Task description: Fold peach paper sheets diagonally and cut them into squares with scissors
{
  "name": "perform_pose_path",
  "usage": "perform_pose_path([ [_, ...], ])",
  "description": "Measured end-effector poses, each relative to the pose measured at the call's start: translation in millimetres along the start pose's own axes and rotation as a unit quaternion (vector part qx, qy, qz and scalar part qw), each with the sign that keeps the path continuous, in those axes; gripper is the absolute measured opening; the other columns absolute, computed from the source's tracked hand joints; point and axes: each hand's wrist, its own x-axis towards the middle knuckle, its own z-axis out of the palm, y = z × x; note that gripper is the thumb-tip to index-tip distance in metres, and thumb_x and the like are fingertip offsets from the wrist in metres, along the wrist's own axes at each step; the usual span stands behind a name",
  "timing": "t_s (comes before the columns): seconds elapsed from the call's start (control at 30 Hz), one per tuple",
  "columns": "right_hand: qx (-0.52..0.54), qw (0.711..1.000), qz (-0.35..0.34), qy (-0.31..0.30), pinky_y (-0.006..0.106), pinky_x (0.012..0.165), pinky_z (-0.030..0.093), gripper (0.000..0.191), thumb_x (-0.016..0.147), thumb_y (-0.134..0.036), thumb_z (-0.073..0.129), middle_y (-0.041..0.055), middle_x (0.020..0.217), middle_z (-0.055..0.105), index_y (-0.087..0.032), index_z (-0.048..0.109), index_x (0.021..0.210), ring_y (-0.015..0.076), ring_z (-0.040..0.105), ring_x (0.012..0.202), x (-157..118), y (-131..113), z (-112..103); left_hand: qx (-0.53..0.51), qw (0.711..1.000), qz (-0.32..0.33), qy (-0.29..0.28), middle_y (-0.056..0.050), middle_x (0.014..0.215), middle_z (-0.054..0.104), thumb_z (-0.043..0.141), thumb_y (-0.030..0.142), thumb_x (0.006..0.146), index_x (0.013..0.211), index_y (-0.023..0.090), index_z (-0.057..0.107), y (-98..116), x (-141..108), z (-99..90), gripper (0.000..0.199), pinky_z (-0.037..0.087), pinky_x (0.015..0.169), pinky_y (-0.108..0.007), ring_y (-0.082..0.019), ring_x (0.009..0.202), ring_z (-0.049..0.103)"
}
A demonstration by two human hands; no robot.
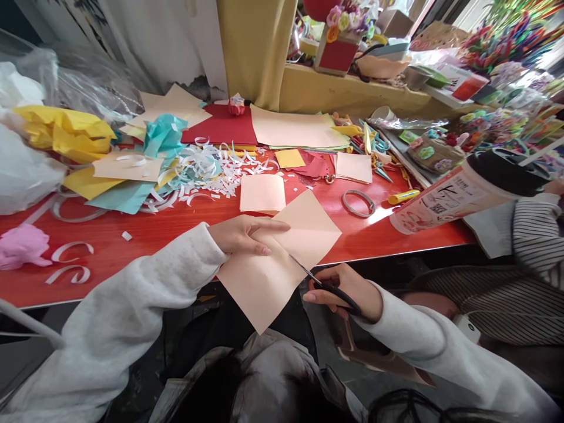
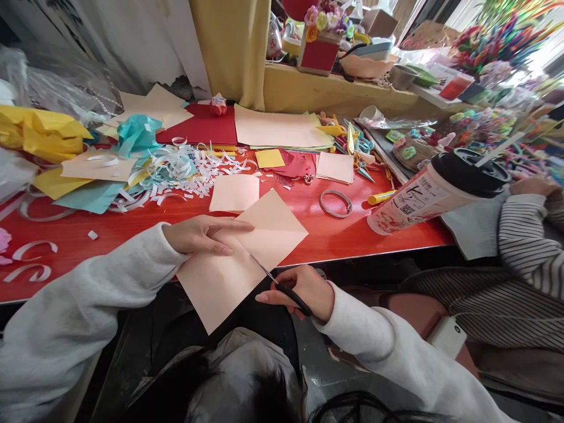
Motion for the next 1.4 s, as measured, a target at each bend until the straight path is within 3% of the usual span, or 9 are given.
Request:
perform_pose_path([
  [0.43, 0.008, 1.0, -0.011, -0.003, 0.016, 0.029, 0.027, 0.036, 0.059, -0.046, 0.073, -0.0077, 0.037, 0.043, -0.014, 0.056, 0.062, 0.004, 0.037, 0.028, 2.7, 0.3, 1.0, 0.059, 0.998, 0.02, -0.005, -0.003, 0.139, 0.041, 0.065, 0.026, 0.072, 0.127, 0.021, 0.046, -1.7, 2.2, 0.2, 0.059, 0.028, 0.104, -0.03, -0.023, 0.128, 0.036],
  [1.4, 0.055, 0.997, -0.054, -0.02, 0.015, 0.026, 0.029, 0.036, 0.059, -0.041, 0.074, -0.0078, 0.038, 0.045, -0.011, 0.061, 0.075, 0.0039, 0.036, 0.027, 12.2, -0.1, 2.7, 0.043, 0.998, 0.034, -0.014, -0.005, 0.137, 0.044, 0.064, 0.023, 0.072, 0.126, 0.019, 0.047, -0.6, 3.1, 3.2, 0.057, 0.029, 0.104, -0.033, -0.022, 0.128, 0.037],
])
